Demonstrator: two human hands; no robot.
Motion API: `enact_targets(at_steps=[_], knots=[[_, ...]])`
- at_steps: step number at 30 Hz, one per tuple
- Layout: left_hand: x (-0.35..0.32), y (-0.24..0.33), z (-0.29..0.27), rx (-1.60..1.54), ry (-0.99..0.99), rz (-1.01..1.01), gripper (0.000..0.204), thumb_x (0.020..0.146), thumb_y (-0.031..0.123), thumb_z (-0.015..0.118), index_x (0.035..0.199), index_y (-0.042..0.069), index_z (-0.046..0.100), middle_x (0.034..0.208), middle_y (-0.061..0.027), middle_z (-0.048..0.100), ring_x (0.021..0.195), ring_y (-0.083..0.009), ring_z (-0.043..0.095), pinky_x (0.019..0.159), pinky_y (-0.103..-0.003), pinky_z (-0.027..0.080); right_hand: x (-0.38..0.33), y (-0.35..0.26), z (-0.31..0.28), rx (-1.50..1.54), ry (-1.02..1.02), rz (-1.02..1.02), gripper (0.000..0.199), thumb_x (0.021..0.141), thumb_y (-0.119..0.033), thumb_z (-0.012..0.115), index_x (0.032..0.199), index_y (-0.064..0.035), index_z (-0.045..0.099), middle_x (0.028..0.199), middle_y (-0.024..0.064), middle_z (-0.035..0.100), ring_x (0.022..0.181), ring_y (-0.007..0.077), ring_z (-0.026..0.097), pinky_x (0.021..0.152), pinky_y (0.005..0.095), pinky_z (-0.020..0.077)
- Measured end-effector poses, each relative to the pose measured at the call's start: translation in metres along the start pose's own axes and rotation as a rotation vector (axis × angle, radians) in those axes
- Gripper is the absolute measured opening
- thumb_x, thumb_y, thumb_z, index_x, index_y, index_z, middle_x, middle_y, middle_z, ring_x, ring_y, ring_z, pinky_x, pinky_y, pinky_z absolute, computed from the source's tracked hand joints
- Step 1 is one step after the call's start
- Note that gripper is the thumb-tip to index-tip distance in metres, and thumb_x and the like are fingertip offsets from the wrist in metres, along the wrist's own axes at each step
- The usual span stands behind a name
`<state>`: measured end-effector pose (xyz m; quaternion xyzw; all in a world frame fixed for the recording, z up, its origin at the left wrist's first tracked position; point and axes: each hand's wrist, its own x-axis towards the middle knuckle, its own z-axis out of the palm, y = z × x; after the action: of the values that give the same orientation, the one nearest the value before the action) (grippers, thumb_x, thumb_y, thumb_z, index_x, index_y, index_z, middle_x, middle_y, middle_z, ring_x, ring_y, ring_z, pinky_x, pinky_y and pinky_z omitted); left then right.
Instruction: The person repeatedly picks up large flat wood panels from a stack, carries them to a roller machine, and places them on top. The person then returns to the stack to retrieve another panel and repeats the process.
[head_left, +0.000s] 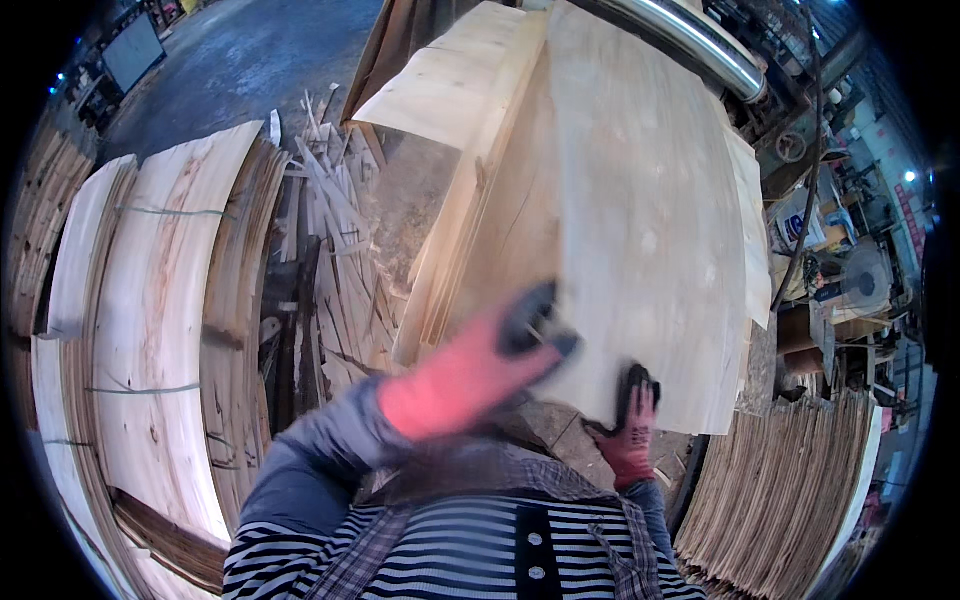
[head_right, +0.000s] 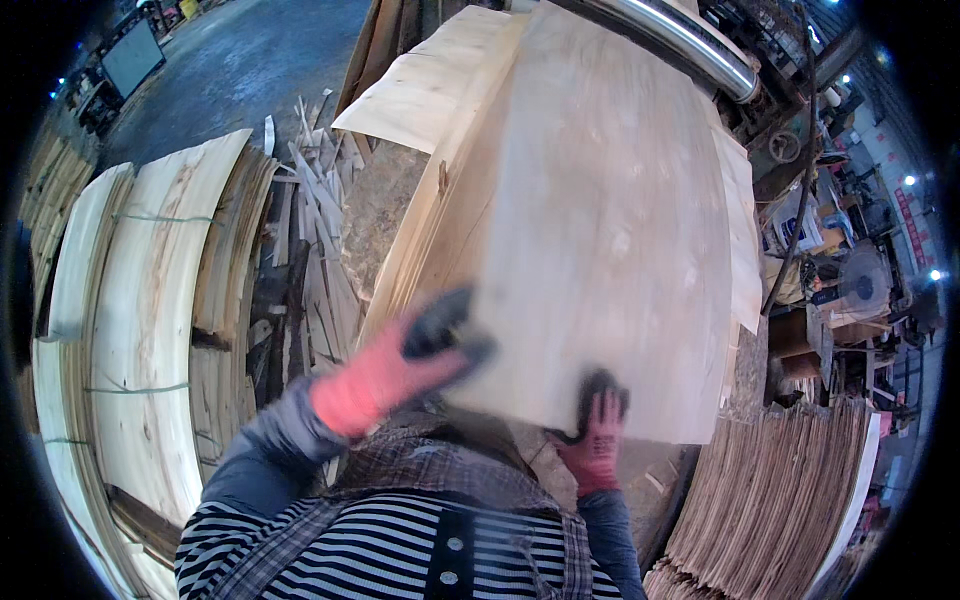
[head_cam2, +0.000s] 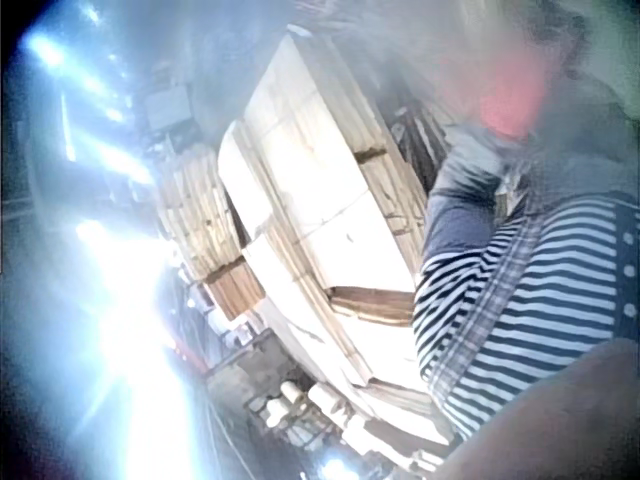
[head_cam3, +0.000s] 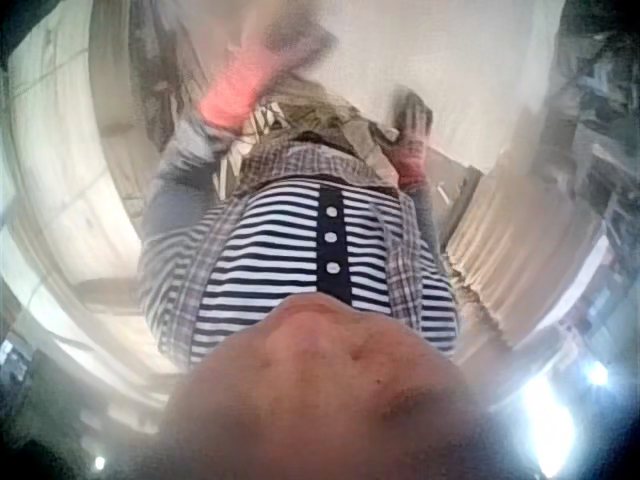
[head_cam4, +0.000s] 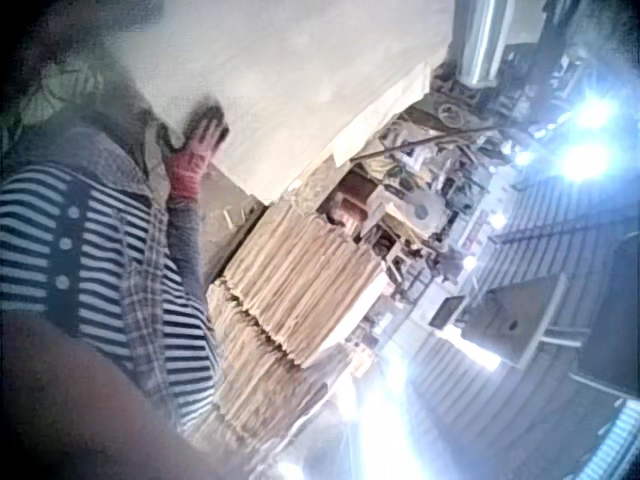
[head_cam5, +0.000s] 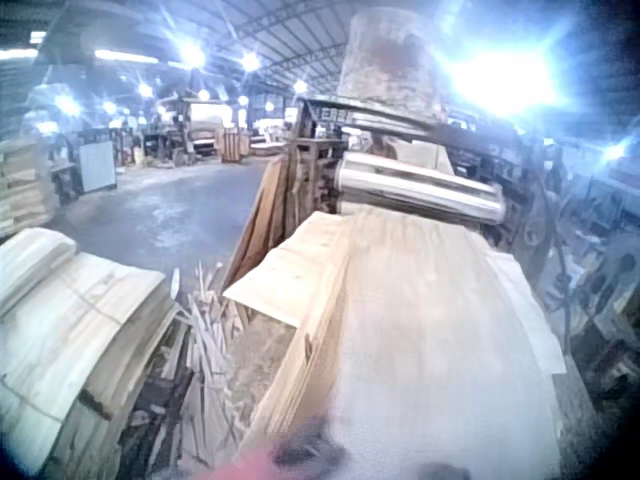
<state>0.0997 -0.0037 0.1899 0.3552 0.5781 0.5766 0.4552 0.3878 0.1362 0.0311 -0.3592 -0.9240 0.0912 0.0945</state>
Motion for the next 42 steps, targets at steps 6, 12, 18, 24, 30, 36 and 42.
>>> enact_targets(at_steps=[6, 12, 18, 24, 30, 36, 42], knots=[[-0.006, -0.032, -0.021, 0.094, -0.174, 0.208, 0.055, 0.082, 0.022, 0.057, 0.127, -0.001, 0.034, 0.111, -0.0159, 0.052, 0.096, -0.0205, 0.053, 0.085, -0.030, 0.041, -0.014, 0.056, -0.022, 0.116, 0.467, -0.080, 0.047, 0.079, -0.019, 0.053, 0.121, -0.0018, 0.044, 0.122, 0.0222, 0.046, 0.113, 0.0373, 0.044, 0.096, 0.0434, 0.0347], [0.183, -0.142, -0.129, 0.664, 0.701, -0.028, 0.049, 0.081, 0.030, 0.057, 0.122, 0.007, 0.045, 0.102, -0.0193, 0.056, 0.100, -0.0293, 0.053, 0.080, -0.035, 0.045, 0.017, 0.051, -0.044, -0.038, 0.373, -0.006, 0.046, 0.077, -0.021, 0.054, 0.117, 0.0009, 0.049, 0.114, 0.0232, 0.051, 0.105, 0.0389, 0.050, 0.090, 0.0415, 0.0406], [0.220, -0.150, -0.135, 0.405, 0.640, -0.017, 0.038, 0.082, 0.028, 0.058, 0.104, -0.002, 0.058, 0.092, -0.0096, 0.064, 0.079, -0.0162, 0.059, 0.071, -0.030, 0.046, 0.036, 0.062, -0.044, 0.025, 0.292, 0.043, 0.050, 0.071, -0.021, 0.060, 0.116, -0.0016, 0.051, 0.117, 0.0210, 0.050, 0.109, 0.0383, 0.048, 0.092, 0.0446, 0.0383], [0.106, -0.167, -0.295, 0.216, 1.063, -0.029, 0.030, 0.086, 0.024, 0.050, 0.102, 0.002, 0.061, 0.089, -0.0076, 0.064, 0.079, -0.0148, 0.058, 0.071, -0.028, 0.045, 0.072, 0.062, -0.045, 0.069, 0.287, 0.053, 0.051, 0.068, -0.012, 0.058, 0.117, -0.0022, 0.050, 0.119, 0.0209, 0.049, 0.108, 0.0389, 0.048, 0.091, 0.0429, 0.0388], [0.011, -0.164, -0.305, 1.083, 0.951, -0.101, 0.057, 0.083, 0.021, 0.057, 0.131, 0.002, 0.032, 0.132, -0.0216, 0.034, 0.123, -0.0343, 0.032, 0.103, -0.037, 0.026, 0.138, 0.040, -0.058, 0.009, 0.242, 0.054, 0.057, 0.063, -0.007, 0.059, 0.119, -0.0097, 0.049, 0.117, 0.0172, 0.051, 0.108, 0.0353, 0.049, 0.089, 0.0409, 0.0416], [0.044, -0.117, -0.068, 1.051, 0.299, 0.202, 0.064, 0.069, 0.008, 0.061, 0.127, 0.001, 0.035, 0.129, -0.0197, 0.036, 0.117, -0.0366, 0.036, 0.099, -0.042, 0.028, 0.207, 0.040, -0.066, 0.061, 0.118, 0.116, 0.068, 0.064, -0.011, 0.065, 0.127, -0.0136, 0.041, 0.127, 0.0152, 0.043, 0.116, 0.0305, 0.042, 0.095, 0.0382, 0.0369], [0.050, -0.127, -0.031, 1.176, 0.402, 0.077, 0.066, 0.065, 0.017, 0.065, 0.123, 0.000, 0.038, 0.129, -0.0207, 0.035, 0.118, -0.0407, 0.031, 0.098, -0.049, 0.025, 0.268, 0.049, -0.053, 0.039, 0.086, 0.113, 0.065, 0.069, -0.016, 0.062, 0.129, -0.0143, 0.037, 0.128, 0.0152, 0.041, 0.119, 0.0310, 0.039, 0.097, 0.0380, 0.0350]])
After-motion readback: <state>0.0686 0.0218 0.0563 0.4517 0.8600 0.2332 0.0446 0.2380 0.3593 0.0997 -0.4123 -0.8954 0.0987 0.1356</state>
